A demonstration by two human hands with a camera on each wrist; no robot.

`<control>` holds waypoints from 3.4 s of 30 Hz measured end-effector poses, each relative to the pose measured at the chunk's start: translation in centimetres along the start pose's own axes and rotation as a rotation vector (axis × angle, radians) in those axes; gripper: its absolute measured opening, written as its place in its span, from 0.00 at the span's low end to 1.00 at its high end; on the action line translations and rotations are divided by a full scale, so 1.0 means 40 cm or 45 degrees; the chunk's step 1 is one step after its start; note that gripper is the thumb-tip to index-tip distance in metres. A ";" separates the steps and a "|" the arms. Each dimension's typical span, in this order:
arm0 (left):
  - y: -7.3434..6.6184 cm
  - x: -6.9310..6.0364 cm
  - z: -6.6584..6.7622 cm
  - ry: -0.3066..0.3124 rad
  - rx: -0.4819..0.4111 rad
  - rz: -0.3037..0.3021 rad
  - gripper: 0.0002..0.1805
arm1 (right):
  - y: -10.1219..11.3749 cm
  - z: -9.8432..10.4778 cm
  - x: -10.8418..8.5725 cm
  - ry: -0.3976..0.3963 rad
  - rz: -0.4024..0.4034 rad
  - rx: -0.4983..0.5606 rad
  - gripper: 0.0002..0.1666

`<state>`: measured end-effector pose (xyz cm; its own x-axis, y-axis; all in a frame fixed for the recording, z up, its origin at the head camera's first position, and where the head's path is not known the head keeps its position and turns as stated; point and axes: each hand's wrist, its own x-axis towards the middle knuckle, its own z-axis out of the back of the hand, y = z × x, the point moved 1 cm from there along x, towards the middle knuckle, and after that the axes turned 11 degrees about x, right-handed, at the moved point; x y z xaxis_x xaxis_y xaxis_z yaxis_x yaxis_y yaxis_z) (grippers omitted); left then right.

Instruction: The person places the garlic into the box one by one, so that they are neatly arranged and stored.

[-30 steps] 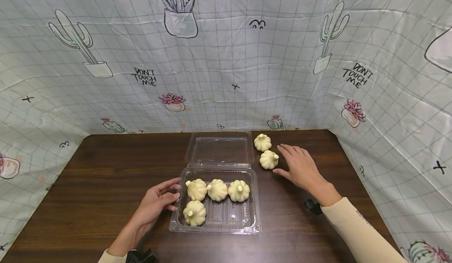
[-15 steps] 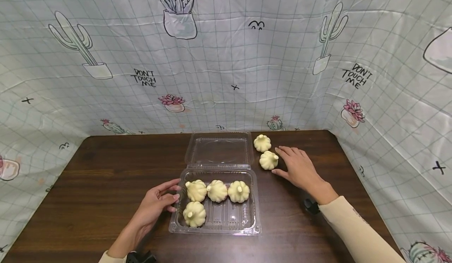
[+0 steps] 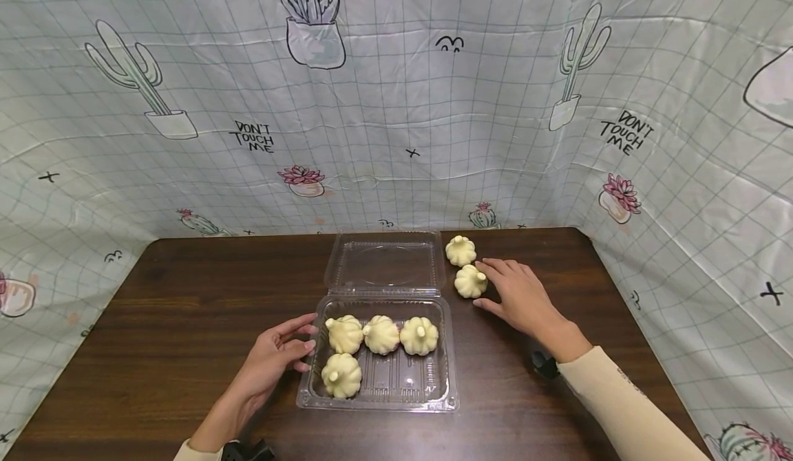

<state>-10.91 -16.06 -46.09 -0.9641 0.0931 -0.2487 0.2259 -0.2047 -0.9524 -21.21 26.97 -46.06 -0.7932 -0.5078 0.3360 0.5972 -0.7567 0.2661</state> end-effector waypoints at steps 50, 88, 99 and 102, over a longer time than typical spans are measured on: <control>0.007 0.002 0.003 0.007 0.009 -0.007 0.29 | 0.074 0.074 0.007 -0.144 0.208 -0.067 0.40; 0.010 0.003 0.002 0.010 -0.001 -0.014 0.29 | 0.374 0.018 0.021 -0.004 0.726 0.106 0.45; 0.010 0.002 0.000 0.005 -0.007 -0.015 0.29 | 0.395 -0.005 0.022 0.148 0.793 0.019 0.43; 0.010 0.002 -0.001 0.007 -0.010 -0.019 0.29 | 0.399 -0.009 0.024 0.166 0.815 0.015 0.44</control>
<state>-10.91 -16.11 -46.51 -0.9666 0.1012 -0.2356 0.2128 -0.1959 -0.9573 -12.49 14.27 -41.81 -0.2879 -0.9030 0.3191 0.9570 -0.2839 0.0599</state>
